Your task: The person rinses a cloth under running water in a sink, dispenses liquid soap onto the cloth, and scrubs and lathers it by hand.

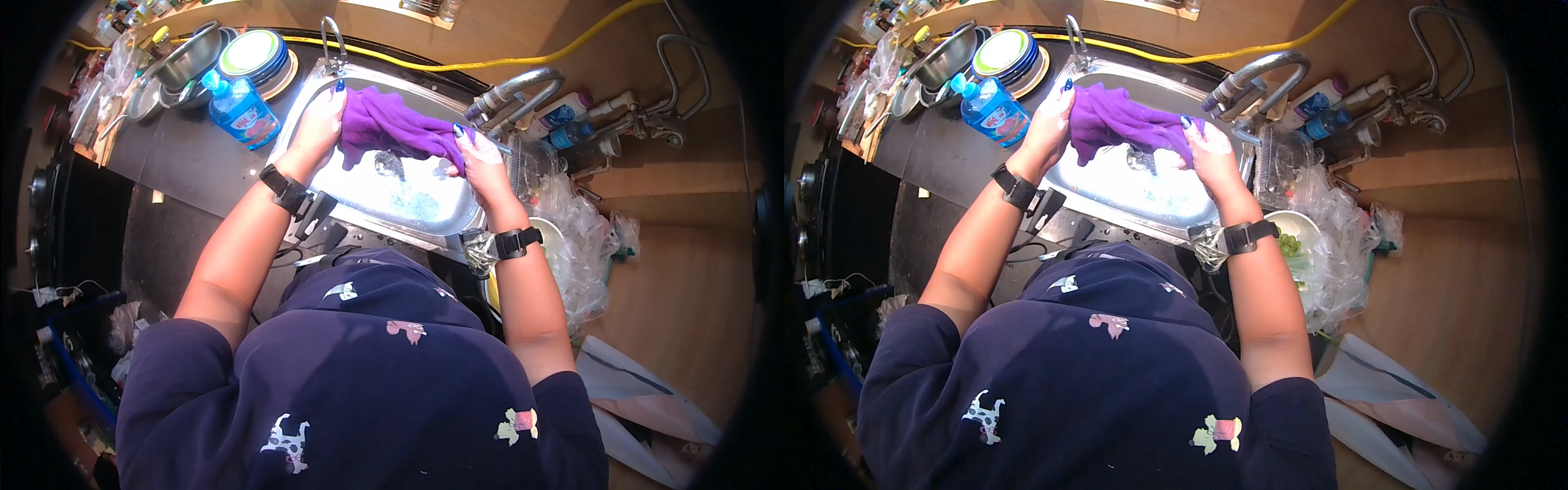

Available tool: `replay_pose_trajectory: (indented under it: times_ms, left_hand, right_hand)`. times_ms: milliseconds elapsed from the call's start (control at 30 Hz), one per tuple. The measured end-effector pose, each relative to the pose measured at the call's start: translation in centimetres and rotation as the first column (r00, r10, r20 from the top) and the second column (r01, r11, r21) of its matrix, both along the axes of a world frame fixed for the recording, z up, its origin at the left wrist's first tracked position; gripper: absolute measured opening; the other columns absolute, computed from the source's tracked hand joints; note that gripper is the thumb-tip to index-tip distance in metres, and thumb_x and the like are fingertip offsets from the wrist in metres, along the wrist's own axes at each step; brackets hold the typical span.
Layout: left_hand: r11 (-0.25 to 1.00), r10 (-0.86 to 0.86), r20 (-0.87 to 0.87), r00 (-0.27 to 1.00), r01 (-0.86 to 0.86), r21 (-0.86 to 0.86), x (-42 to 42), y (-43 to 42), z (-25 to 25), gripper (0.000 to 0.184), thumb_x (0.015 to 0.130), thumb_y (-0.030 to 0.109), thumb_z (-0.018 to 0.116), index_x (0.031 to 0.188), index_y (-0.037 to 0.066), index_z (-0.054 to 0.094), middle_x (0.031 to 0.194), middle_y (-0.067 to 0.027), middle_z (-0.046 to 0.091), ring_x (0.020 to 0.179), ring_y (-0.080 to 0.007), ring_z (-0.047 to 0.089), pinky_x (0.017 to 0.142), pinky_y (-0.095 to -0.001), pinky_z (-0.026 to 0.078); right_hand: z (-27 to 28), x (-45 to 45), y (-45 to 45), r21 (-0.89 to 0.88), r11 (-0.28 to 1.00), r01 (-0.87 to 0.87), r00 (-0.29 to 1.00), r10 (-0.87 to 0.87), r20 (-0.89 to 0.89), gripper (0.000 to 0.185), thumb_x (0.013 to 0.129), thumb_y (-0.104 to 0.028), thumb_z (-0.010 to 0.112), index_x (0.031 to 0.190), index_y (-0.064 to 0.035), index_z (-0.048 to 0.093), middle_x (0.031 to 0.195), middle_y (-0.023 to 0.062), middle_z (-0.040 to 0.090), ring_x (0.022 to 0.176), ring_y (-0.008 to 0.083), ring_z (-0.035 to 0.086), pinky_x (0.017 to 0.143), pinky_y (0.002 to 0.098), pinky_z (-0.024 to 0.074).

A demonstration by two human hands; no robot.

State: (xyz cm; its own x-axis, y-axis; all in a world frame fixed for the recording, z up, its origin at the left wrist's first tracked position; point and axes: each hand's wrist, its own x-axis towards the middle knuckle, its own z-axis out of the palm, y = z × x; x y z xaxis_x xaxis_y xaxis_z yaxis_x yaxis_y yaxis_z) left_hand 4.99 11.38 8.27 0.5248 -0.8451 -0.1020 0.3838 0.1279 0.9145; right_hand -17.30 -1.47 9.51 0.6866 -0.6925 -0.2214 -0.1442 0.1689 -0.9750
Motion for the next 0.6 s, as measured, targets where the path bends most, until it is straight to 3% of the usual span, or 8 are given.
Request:
replay_pose_trajectory:
  times_ms: [67,267,367,467,500,567,600]
  left_hand:
    - [1.000,-0.002,-0.045,0.999,0.002,0.004,0.0,0.1,0.0,0.026,0.094,0.021,0.041,0.105,0.000,0.052,0.095,-0.0096,0.059,0.085,-0.0161,0.058,0.074,-0.0285,0.047]
    - [0.997,-0.064,-0.025,0.998,0.063,-0.033,-0.5,0.3,0.9,0.022,0.093,0.015,0.041,0.106,0.000,0.051,0.100,-0.0102,0.058,0.089,-0.0179,0.058,0.080,-0.0296,0.046]
    - [0.996,-0.071,-0.058,0.996,0.067,-0.058,-0.8,0.3,1.4,0.025,0.094,0.018,0.040,0.108,0.000,0.050,0.101,-0.0106,0.057,0.091,-0.0188,0.058,0.082,-0.0310,0.046]
    - [0.998,-0.055,-0.152,0.987,0.049,-0.043,-1.5,0.4,2.5,0.028,0.095,0.022,0.038,0.108,0.000,0.049,0.100,-0.0109,0.057,0.090,-0.0188,0.058,0.082,-0.0319,0.048]
    - [0.996,-0.079,-0.170,0.982,0.072,-0.048,-1.4,0.4,2.4,0.028,0.096,0.023,0.037,0.107,0.000,0.049,0.099,-0.0109,0.057,0.089,-0.0187,0.058,0.081,-0.0320,0.048]
    - [0.991,-0.129,-0.207,0.970,0.119,-0.060,-1.1,0.4,2.0,0.030,0.096,0.026,0.035,0.107,0.001,0.049,0.099,-0.0108,0.057,0.088,-0.0186,0.058,0.080,-0.0321,0.049]
    - [0.992,-0.120,-0.220,0.968,0.107,-0.068,-1.1,0.3,1.9,0.030,0.096,0.025,0.035,0.106,0.001,0.049,0.098,-0.0106,0.057,0.088,-0.0183,0.058,0.080,-0.0321,0.049]
  right_hand:
    - [0.2,0.2,0.2,-0.077,0.996,0.051,0.999,-0.052,-0.004,0.025,0.093,-0.024,0.047,0.101,-0.0013,0.054,0.072,0.0064,0.060,0.055,0.0097,0.057,0.043,0.0213,0.0448]
    - [1.0,-0.1,-0.2,-0.177,0.984,-0.019,0.977,-0.019,-0.212,0.027,0.092,-0.027,0.050,0.102,-0.0021,0.055,0.071,0.0002,0.059,0.054,0.0050,0.051,0.044,0.0196,0.0397]
    - [-0.9,0.0,-0.7,-0.315,0.949,0.009,0.986,-0.060,-0.153,0.027,0.088,-0.026,0.056,0.092,0.0006,0.059,0.070,0.0045,0.060,0.061,0.0102,0.057,0.053,0.0242,0.0462]
    - [0.0,0.5,0.7,-0.413,0.907,-0.076,0.996,0.054,-0.067,0.030,0.084,-0.024,0.062,0.100,0.0012,0.057,0.085,0.0069,0.063,0.078,0.0124,0.059,0.070,0.0267,0.0482]
    - [0.0,0.7,0.9,-0.266,0.948,-0.174,0.981,0.190,0.034,0.040,0.079,-0.023,0.067,0.109,0.0005,0.054,0.101,0.0096,0.061,0.094,0.0143,0.057,0.082,0.0279,0.0456]
    - [0.7,0.4,1.8,-0.200,0.921,-0.334,0.942,0.336,-0.027,0.045,0.077,-0.014,0.067,0.116,0.0012,0.050,0.109,0.0075,0.057,0.097,0.0126,0.053,0.091,0.0263,0.0401]
    - [0.3,0.7,1.7,-0.295,0.847,-0.443,0.894,0.394,-0.212,0.050,0.073,-0.012,0.070,0.118,-0.0001,0.050,0.110,0.0069,0.057,0.097,0.0119,0.053,0.091,0.0266,0.0397]
